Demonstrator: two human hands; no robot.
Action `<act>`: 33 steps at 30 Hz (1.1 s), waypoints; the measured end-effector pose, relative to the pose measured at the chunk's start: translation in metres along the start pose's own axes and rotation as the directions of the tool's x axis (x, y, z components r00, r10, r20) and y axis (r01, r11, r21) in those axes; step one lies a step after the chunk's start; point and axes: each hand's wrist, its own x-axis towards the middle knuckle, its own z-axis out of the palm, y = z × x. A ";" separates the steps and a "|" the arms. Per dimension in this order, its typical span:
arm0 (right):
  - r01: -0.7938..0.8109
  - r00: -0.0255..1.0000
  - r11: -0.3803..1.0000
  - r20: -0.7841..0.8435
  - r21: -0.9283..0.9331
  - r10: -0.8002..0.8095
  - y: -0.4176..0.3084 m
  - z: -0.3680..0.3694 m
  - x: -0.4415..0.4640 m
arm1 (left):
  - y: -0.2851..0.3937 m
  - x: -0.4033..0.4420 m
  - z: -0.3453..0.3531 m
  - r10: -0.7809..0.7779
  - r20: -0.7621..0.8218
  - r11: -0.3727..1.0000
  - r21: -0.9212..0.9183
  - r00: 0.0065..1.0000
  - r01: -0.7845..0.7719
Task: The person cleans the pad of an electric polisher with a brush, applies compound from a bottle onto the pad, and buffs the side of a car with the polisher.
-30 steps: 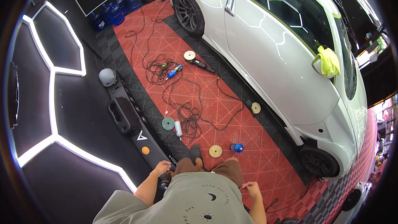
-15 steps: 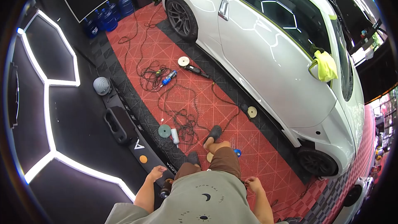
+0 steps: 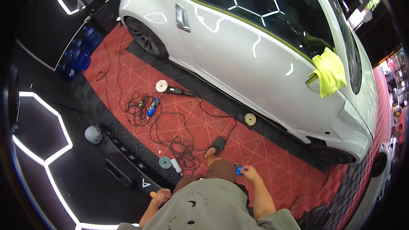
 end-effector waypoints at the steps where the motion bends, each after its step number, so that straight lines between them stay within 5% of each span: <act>1: -0.008 1.000 0.993 -0.005 0.119 0.009 -0.006 -0.011 0.014 | 0.041 -0.002 0.003 0.139 -0.032 0.989 0.049 0.990 -0.137; 2: -0.004 1.000 0.973 -0.015 0.232 0.008 -0.017 -0.024 0.030 | 0.065 0.023 -0.009 0.333 0.003 0.943 -0.008 0.943 -0.333; 3: -0.011 1.000 0.970 -0.019 0.243 0.016 -0.032 -0.039 0.042 | 0.107 0.025 -0.005 0.478 -0.083 0.867 0.208 0.875 -0.453; 5: 0.072 0.992 0.981 -0.116 0.181 -0.052 -0.068 -0.070 0.056 | 0.196 0.012 0.003 0.570 -0.111 0.820 0.148 0.814 -0.554; 8: 0.024 0.983 0.968 -0.185 0.249 0.023 -0.125 -0.109 0.070 | 0.302 -0.003 0.019 0.547 -0.107 0.824 0.242 0.830 -0.512; 10: 0.063 0.980 0.939 -0.199 0.338 0.006 -0.099 -0.110 0.107 | 0.356 0.014 0.028 0.549 -0.118 0.820 0.267 0.827 -0.506; 12: 0.045 0.974 0.912 -0.223 0.408 0.051 -0.087 -0.104 0.143 | 0.395 0.059 0.034 0.392 -0.067 0.889 0.287 0.918 -0.358; 15: 0.006 0.981 0.878 -0.174 0.478 0.088 -0.044 -0.073 0.173 | 0.410 0.233 0.016 0.417 0.058 0.900 0.110 0.907 -0.421; 16: 0.012 0.980 0.920 -0.187 0.392 0.067 0.005 -0.058 0.193 | 0.434 0.272 0.032 0.334 -0.038 0.896 0.324 0.942 -0.305; 17: 0.028 0.977 0.954 -0.210 0.297 0.037 0.048 -0.042 0.222 | 0.451 0.306 0.055 0.328 -0.142 0.926 0.244 0.934 -0.288; 18: 0.006 0.990 0.833 -0.123 0.554 0.074 0.047 -0.038 0.228 | 0.468 0.346 0.080 0.278 -0.203 0.959 0.111 0.939 -0.260; 19: -0.090 0.978 0.985 -0.173 0.146 0.115 0.066 -0.034 0.247 | 0.487 0.388 0.099 0.222 -0.249 0.972 -0.027 0.943 -0.235; 21: -0.381 0.898 0.920 -0.200 0.089 0.391 0.034 -0.032 0.277 | 0.510 0.485 0.120 0.176 -0.131 0.982 -0.040 0.976 -0.183; 23: -0.541 0.839 0.762 -0.165 -0.355 0.519 0.111 -0.031 0.354 | 0.514 0.592 0.141 0.186 -0.165 0.978 -0.068 0.969 -0.199; 24: -0.525 0.849 0.761 -0.165 -0.382 0.503 0.113 -0.033 0.390 | 0.514 0.644 0.138 0.196 -0.213 0.975 -0.067 0.957 -0.214; 26: -0.589 0.791 0.787 -0.328 -0.184 0.516 0.118 -0.038 0.448 | 0.523 0.743 0.117 0.513 -0.102 0.842 -0.130 0.852 -0.523; 28: -0.546 0.803 0.816 -0.396 -0.188 0.446 0.142 -0.046 0.523 | 0.581 0.731 0.130 0.174 -0.470 0.976 -0.035 0.865 -0.215; 33: -0.509 0.760 0.823 -0.580 -0.252 0.293 0.167 -0.039 0.638 | 0.640 0.773 0.134 -0.006 -0.738 0.993 -0.083 0.675 -0.083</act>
